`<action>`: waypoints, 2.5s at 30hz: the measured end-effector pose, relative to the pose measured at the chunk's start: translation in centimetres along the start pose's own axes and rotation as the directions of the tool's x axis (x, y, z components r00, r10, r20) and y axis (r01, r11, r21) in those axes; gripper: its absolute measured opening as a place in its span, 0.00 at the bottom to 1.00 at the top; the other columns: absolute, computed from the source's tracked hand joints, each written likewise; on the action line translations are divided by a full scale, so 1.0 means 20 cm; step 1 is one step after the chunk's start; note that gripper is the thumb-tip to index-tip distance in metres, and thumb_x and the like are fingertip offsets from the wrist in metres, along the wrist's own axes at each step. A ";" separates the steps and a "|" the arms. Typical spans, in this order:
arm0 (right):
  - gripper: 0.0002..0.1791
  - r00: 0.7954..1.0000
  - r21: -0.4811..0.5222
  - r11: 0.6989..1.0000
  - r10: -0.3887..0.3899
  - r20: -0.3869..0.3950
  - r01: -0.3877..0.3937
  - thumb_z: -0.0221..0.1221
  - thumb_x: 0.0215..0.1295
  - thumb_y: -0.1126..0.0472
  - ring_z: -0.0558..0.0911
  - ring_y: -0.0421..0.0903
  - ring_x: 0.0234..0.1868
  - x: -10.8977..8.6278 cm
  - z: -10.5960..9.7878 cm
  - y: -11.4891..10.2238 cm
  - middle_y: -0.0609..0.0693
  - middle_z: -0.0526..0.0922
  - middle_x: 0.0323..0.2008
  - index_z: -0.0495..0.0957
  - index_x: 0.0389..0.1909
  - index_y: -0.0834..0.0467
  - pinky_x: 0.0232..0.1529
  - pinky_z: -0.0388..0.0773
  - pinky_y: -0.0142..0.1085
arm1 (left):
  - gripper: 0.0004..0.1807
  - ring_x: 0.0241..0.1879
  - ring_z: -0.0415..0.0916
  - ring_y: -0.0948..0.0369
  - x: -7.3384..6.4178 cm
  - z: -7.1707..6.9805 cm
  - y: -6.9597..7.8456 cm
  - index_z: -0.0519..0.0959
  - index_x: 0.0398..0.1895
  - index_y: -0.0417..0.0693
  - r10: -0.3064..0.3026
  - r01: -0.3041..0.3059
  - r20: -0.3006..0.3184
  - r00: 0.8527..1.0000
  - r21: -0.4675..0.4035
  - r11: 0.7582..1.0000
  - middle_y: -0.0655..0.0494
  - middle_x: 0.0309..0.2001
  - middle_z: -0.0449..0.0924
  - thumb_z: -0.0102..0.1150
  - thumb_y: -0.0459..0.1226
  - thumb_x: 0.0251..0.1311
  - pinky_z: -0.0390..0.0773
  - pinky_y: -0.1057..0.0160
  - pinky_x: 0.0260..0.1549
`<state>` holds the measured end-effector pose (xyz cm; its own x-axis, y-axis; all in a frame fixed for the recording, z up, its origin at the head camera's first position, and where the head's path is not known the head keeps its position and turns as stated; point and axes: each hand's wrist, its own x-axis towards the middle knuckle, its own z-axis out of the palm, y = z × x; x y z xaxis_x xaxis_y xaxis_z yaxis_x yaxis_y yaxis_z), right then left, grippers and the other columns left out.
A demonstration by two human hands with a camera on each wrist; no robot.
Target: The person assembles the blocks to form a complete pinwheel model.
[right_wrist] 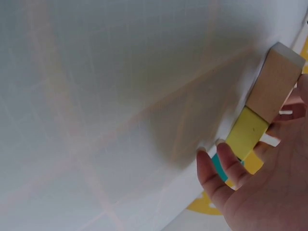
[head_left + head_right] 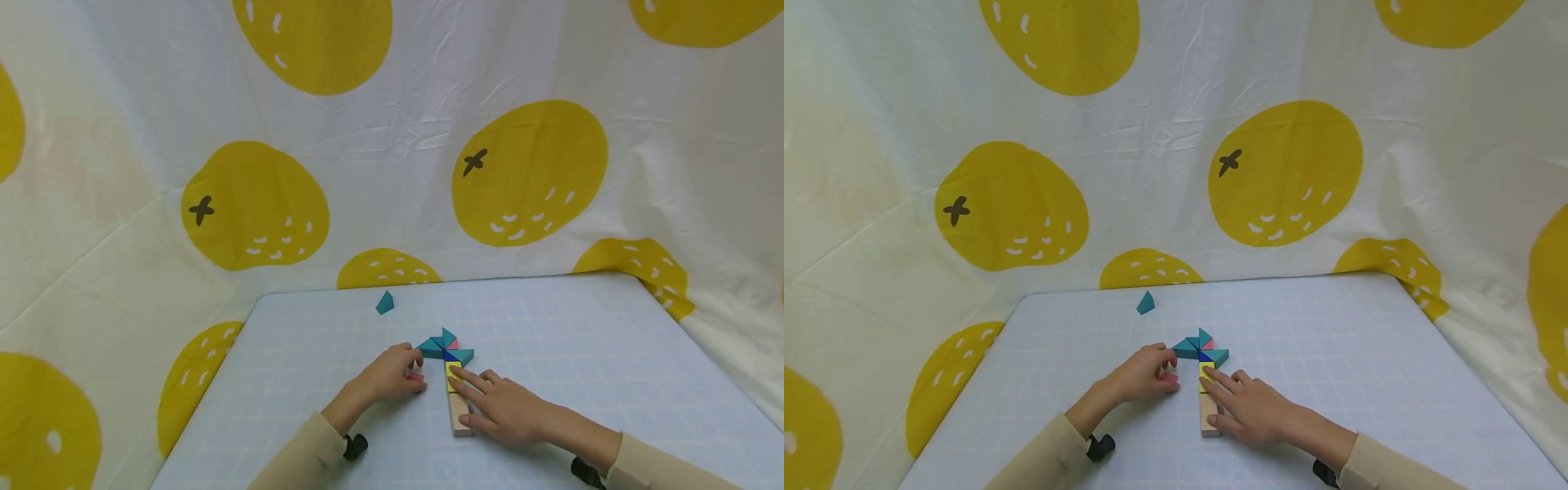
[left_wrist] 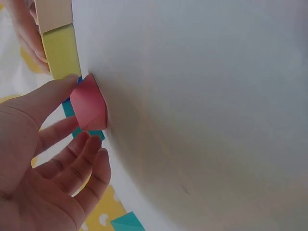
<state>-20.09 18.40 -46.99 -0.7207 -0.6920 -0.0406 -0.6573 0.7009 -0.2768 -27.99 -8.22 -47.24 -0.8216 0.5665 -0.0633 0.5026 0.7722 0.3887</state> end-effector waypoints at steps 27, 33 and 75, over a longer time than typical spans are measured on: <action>0.39 1.000 0.002 1.000 0.022 0.009 -0.022 0.42 0.78 0.34 0.72 0.52 0.60 0.00 0.00 -0.01 0.52 0.56 0.80 0.57 0.80 0.52 0.52 0.79 0.53 | 0.11 0.41 0.76 0.59 -0.03 0.02 -0.07 0.85 0.46 0.51 -0.196 0.202 0.059 0.979 -0.445 0.872 0.60 0.38 0.79 0.65 0.47 0.68 0.82 0.61 0.39; 0.40 0.999 0.019 0.999 0.043 0.028 -0.043 0.42 0.78 0.33 0.72 0.52 0.61 0.00 0.00 -0.01 0.51 0.55 0.81 0.57 0.80 0.52 0.53 0.78 0.55 | 0.13 0.40 0.75 0.59 -0.04 0.01 -0.10 0.85 0.49 0.51 -0.177 0.177 0.043 0.983 -0.439 0.881 0.60 0.38 0.79 0.66 0.46 0.67 0.82 0.62 0.37; 0.39 1.000 -0.011 1.000 -0.002 -0.003 0.002 0.39 0.79 0.33 0.73 0.51 0.61 0.01 0.03 0.02 0.49 0.54 0.81 0.56 0.81 0.51 0.51 0.79 0.52 | 0.08 0.27 0.77 0.62 0.09 0.03 0.02 0.89 0.40 0.46 -0.164 0.153 -0.005 0.986 -0.343 0.927 0.61 0.27 0.80 0.71 0.40 0.63 0.81 0.68 0.28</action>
<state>-20.30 18.51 -47.66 -0.7201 -0.6928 -0.0372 -0.6611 0.7015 -0.2662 -29.12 -6.71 -47.85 -0.8941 0.4309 -0.1220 0.2481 0.7034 0.6660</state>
